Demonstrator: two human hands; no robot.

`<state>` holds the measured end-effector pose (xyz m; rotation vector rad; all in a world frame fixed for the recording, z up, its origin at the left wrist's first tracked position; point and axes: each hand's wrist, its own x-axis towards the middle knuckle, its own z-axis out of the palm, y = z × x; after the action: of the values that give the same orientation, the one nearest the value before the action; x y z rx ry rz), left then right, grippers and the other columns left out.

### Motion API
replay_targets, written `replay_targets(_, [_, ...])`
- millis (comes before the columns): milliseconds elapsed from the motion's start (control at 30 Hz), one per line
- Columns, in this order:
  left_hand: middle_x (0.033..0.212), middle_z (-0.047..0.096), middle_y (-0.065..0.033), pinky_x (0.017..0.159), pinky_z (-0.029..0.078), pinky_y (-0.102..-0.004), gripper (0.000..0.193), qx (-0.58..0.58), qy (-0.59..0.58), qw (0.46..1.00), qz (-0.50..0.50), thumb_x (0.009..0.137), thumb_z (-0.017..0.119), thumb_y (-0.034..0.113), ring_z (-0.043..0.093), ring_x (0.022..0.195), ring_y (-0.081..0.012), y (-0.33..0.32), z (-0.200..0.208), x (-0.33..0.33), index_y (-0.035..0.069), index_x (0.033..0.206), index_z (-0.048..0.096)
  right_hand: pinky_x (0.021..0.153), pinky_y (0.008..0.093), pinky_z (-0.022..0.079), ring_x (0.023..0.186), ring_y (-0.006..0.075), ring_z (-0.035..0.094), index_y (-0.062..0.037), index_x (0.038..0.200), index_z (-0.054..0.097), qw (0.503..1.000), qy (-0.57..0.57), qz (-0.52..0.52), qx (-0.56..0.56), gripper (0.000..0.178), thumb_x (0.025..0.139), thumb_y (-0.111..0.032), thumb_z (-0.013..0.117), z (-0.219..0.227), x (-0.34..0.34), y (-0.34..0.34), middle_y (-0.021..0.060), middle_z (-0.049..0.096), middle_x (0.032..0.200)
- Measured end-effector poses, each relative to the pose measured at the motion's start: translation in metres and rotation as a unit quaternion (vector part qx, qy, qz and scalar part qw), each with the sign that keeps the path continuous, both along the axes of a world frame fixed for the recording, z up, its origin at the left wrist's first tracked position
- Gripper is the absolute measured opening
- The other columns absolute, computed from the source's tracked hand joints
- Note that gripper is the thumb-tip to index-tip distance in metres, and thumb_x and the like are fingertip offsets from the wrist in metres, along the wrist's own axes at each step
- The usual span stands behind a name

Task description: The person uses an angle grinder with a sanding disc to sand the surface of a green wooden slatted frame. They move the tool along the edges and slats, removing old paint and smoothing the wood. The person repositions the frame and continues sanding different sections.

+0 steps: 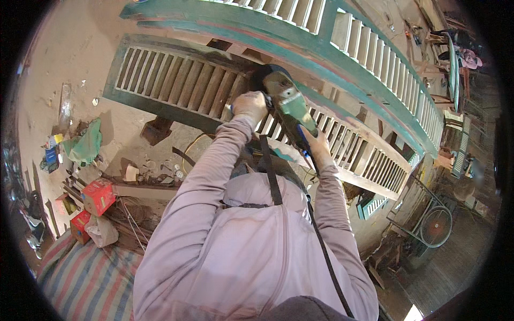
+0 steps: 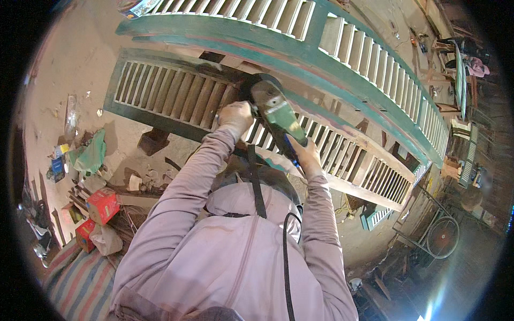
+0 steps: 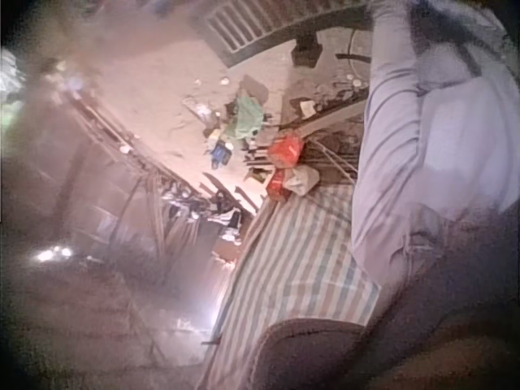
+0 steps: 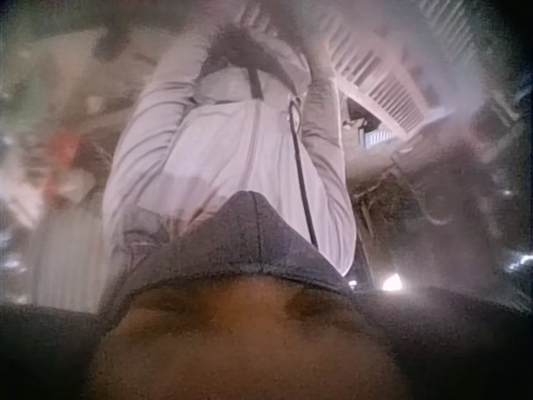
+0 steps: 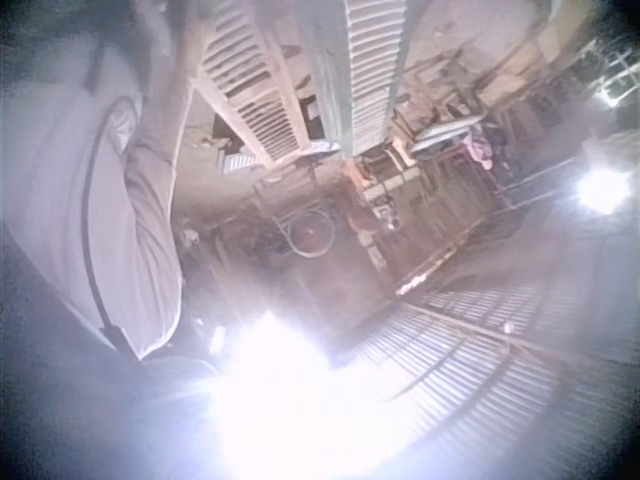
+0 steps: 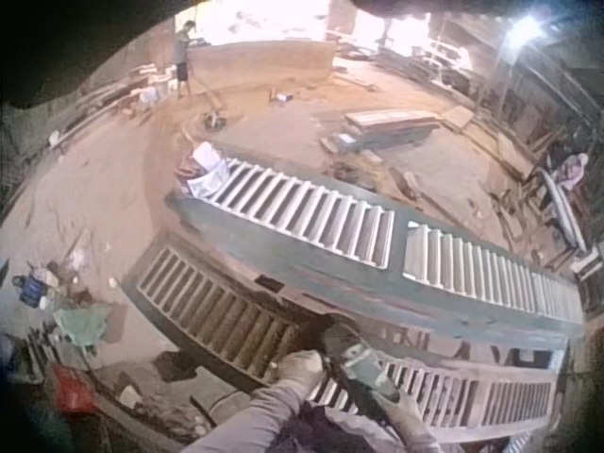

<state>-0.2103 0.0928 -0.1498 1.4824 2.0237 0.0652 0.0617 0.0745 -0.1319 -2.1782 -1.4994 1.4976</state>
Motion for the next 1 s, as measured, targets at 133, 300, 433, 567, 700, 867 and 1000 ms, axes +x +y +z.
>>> replay_targets(133, [0.118, 0.073, -0.02, 0.095, 0.056, -0.0432, 0.032, -0.04, 0.012, 0.999, 0.014, 0.091, 0.055, 0.02, 0.071, 0.111, -0.0339, -0.005, 0.001, -0.02, 0.005, 0.112, 0.074, 0.082, 0.0318, 0.053, 0.095, 0.0222, 0.07, 0.0046, 0.128, 0.062, 1.0, -0.005, 0.026, -0.006, 0.083, 0.081, -0.063, 0.076, 0.047, -0.045, 0.009, 0.0183, 0.072, 0.112])
replay_targets(300, [0.112, 0.074, -0.0207, 0.087, 0.059, -0.0445, 0.031, -0.01, -0.029, 0.999, -0.03, 0.087, 0.058, 0.019, 0.073, 0.105, -0.0369, 0.003, 0.0, 0.013, 0.005, 0.108, 0.076, 0.078, 0.0316, 0.053, 0.091, 0.0205, 0.07, 0.0048, 0.126, 0.064, 0.999, -0.03, 0.003, 0.012, 0.081, 0.082, -0.063, 0.075, 0.019, 0.005, 0.006, 0.0182, 0.072, 0.108])
replay_targets(433, [0.105, 0.075, -0.0216, 0.085, 0.059, -0.0449, 0.029, 0.02, -0.062, 0.997, -0.052, 0.088, 0.057, 0.02, 0.075, 0.099, -0.0354, 0.016, -0.003, 0.047, 0.004, 0.099, 0.078, 0.066, 0.0352, 0.055, 0.078, 0.0218, 0.071, 0.0051, 0.129, 0.063, 0.997, -0.048, -0.053, -0.009, 0.082, 0.083, -0.062, 0.074, -0.005, 0.055, -0.003, 0.0179, 0.073, 0.1])
replay_targets(567, [0.104, 0.076, -0.0206, 0.081, 0.06, -0.0458, 0.029, 0.044, -0.072, 0.992, -0.098, 0.089, 0.056, 0.021, 0.075, 0.098, -0.0347, 0.022, -0.015, 0.078, 0.005, 0.099, 0.078, 0.045, 0.0317, 0.047, 0.057, 0.0152, 0.062, -0.0044, 0.138, 0.055, 0.996, -0.003, -0.091, -0.022, 0.065, 0.093, -0.048, 0.071, -0.023, 0.094, -0.021, 0.0081, 0.067, 0.084])
replay_targets(700, [0.102, 0.075, -0.0235, 0.081, 0.059, -0.0468, 0.028, 0.023, -0.078, 0.992, -0.101, 0.087, 0.057, 0.02, 0.074, 0.098, -0.0353, 0.018, -0.006, 0.064, 0.003, 0.099, 0.076, 0.064, 0.0347, 0.052, 0.074, 0.0199, 0.066, -0.0006, 0.131, 0.062, 0.996, -0.013, -0.081, -0.035, 0.07, 0.087, -0.055, 0.074, -0.023, 0.083, -0.017, 0.0133, 0.071, 0.095])
replay_targets(867, [0.108, 0.073, -0.024, 0.088, 0.057, -0.0462, 0.032, 0.005, -0.019, 0.999, -0.032, 0.088, 0.054, 0.022, 0.072, 0.103, -0.0379, 0.012, -0.005, 0.011, 0.002, 0.103, 0.074, 0.087, 0.0373, 0.053, 0.1, 0.0277, 0.07, 0.0007, 0.132, 0.063, 0.997, -0.078, 0.009, -0.008, 0.088, 0.079, -0.068, 0.074, 0.016, 0.006, 0.008, 0.0198, 0.072, 0.111])
replay_targets(1000, [0.114, 0.073, -0.0214, 0.093, 0.056, -0.046, 0.032, -0.074, 0.053, 0.996, 0.022, 0.09, 0.061, 0.027, 0.07, 0.11, -0.0378, 0.02, -0.004, -0.027, 0.006, 0.109, 0.075, 0.088, 0.0377, 0.053, 0.101, 0.0275, 0.07, 0.0018, 0.132, 0.062, 0.997, -0.038, 0.057, -0.028, 0.09, 0.078, -0.069, 0.074, 0.025, -0.035, 0.035, 0.0192, 0.071, 0.114])
